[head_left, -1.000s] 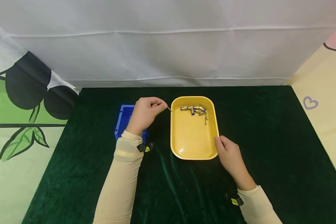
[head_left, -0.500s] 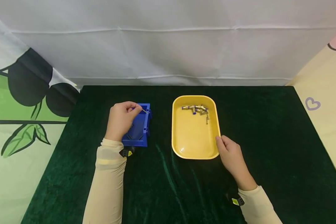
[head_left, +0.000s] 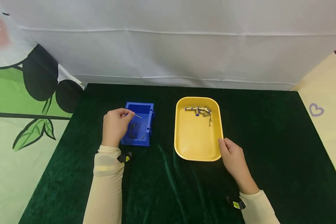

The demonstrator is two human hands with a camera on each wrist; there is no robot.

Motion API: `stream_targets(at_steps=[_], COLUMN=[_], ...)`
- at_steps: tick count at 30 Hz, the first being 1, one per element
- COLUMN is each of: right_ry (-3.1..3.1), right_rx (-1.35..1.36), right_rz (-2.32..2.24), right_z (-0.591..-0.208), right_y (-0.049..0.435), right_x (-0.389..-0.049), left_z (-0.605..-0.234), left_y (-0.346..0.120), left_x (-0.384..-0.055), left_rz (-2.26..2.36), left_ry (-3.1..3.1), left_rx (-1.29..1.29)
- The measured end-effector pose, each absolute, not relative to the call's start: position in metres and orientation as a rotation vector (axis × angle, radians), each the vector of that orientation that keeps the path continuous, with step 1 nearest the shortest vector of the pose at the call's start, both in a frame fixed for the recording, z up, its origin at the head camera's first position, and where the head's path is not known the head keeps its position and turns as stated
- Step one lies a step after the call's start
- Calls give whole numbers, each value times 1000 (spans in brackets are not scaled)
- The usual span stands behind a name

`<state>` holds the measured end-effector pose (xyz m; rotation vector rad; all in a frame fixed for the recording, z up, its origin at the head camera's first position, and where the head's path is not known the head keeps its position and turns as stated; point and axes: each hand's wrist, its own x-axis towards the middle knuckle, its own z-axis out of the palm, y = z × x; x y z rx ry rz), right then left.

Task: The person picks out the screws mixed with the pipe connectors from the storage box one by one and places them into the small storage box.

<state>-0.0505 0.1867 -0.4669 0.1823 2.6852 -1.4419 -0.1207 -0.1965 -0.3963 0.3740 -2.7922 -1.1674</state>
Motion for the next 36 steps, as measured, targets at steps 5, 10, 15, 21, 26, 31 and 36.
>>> stream_targets(at_steps=[5,10,15,21,26,31,36], right_ry=[2682,2691,2696,2691,2718,2729,2728], right_rx=[178,174,174,183,177,161,147], right_rz=[-1436,-1410,-1407,-1417,-1408,-1412,-1420], right_z=[-466,-465,-463,-466,-472,-475,-478], right_y=[187,188,189,188,187,188,188], right_x=[-50,-51,-51,-48,-49,-51,-52], left_z=[-396,-396,-395,-391,-388,-386,-392], left_y=[-198,-196,-187,-169,-145,-119,-98], left_x=[-118,-118,-121,-125,-136,-149,-161], left_rz=[-1219,-1268,-1321,-1386,-1452,-1600,-1691], left_ry=[-2813,-2807,-2775,-2730,-2657,-2628,-2646], left_rx=[423,439,366,235,107,35,-17])
